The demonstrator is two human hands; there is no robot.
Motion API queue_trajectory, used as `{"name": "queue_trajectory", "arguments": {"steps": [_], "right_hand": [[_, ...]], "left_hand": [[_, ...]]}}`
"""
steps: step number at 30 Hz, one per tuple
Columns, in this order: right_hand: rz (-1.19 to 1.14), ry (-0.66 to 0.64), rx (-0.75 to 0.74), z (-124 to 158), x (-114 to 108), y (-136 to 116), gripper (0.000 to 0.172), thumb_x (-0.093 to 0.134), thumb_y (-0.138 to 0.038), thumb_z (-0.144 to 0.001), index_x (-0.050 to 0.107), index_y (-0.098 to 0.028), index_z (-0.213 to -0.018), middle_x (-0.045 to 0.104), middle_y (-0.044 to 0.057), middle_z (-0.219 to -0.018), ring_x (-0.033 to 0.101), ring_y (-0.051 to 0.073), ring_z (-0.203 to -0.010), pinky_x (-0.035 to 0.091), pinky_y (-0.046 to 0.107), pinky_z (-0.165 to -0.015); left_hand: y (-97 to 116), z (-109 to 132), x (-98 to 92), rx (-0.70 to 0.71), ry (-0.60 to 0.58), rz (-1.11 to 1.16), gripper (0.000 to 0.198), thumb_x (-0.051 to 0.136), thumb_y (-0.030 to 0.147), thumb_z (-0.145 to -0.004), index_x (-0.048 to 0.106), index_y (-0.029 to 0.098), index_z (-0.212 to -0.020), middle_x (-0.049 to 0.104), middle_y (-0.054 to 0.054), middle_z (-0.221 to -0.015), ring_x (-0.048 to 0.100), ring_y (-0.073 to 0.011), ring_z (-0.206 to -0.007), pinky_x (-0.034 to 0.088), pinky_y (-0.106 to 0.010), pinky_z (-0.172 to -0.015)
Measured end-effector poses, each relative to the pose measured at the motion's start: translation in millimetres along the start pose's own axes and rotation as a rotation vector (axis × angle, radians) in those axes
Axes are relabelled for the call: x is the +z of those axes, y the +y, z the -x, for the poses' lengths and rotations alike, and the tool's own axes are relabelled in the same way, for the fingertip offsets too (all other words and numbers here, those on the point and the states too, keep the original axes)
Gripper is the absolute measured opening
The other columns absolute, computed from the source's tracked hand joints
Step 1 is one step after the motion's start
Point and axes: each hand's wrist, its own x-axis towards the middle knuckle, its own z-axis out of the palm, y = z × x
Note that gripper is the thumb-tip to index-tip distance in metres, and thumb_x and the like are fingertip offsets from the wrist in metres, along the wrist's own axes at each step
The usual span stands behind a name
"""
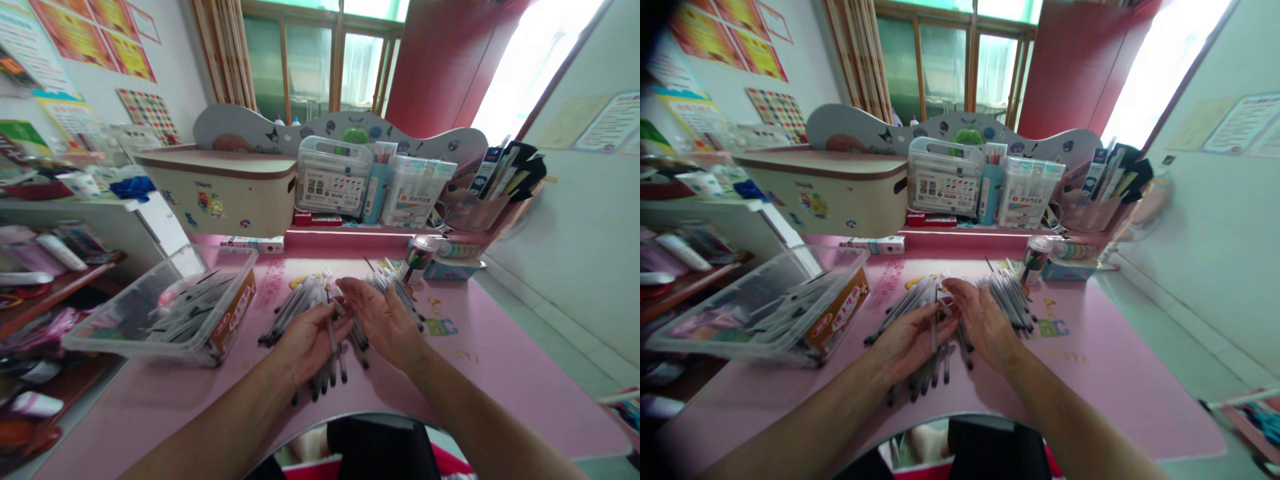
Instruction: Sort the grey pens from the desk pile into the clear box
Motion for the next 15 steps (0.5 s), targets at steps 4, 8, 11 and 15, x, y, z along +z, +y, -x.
{"name": "queue_trajectory", "arguments": {"steps": [4, 8, 11, 15], "right_hand": [[0.19, 0.181, -0.109, -7, -17, -2, 0.053, 0.035, -0.065, -0.091, 0.059, -0.022, -0.109, 0.061, 0.011, -0.12, 0.054, 0.025, -0.118, 0.041, 0.039, -0.099], [0.779, 0.238, -0.138, -11, -29, -4, 0.02, 0.05, -0.036, -0.088, 0.061, -0.02, -0.094, 0.062, 0.005, -0.093, 0.056, 0.02, -0.086, 0.043, 0.033, -0.08], [1.182, 0.117, -0.136, -12, -31, -6, 0.007, 0.054, -0.019, -0.082, 0.058, -0.018, -0.078, 0.059, 0.004, -0.08, 0.053, 0.018, -0.079, 0.04, 0.03, -0.075], [1.572, -0.002, -0.055, -11, -28, -8, 0.012, 0.052, -0.014, -0.086, 0.063, -0.016, -0.081, 0.064, 0.008, -0.085, 0.057, 0.02, -0.084, 0.039, 0.03, -0.077]], "left_hand": [[9, 2, 0.8, 0.06, 0.07, -0.079, 0.017, 0.047, 0.015, -0.095, 0.061, 0.011, -0.086, 0.065, -0.008, -0.077, 0.063, -0.0103, -0.06, 0.051, -0.016, -0.048], [29, 20, 8.7, 0.161, -0.016, -0.187, 0.012, 0.053, 0.012, -0.091, 0.058, 0.012, -0.08, 0.055, -0.001, -0.066, 0.048, -0.0046, -0.046, 0.034, -0.01, -0.036], [50, 42, 13.6, 0.33, -0.105, -0.322, 0.001, 0.061, 0.014, -0.085, 0.062, 0.013, -0.084, 0.056, -0.001, -0.067, 0.045, -0.0049, -0.046, 0.032, -0.011, -0.036], [83, 73, 10.2, 0.556, -0.118, -0.58, 0.014, 0.065, 0.015, -0.081, 0.067, 0.018, -0.094, 0.061, -0.001, -0.069, 0.047, -0.0075, -0.044, 0.033, -0.015, -0.036]]}}
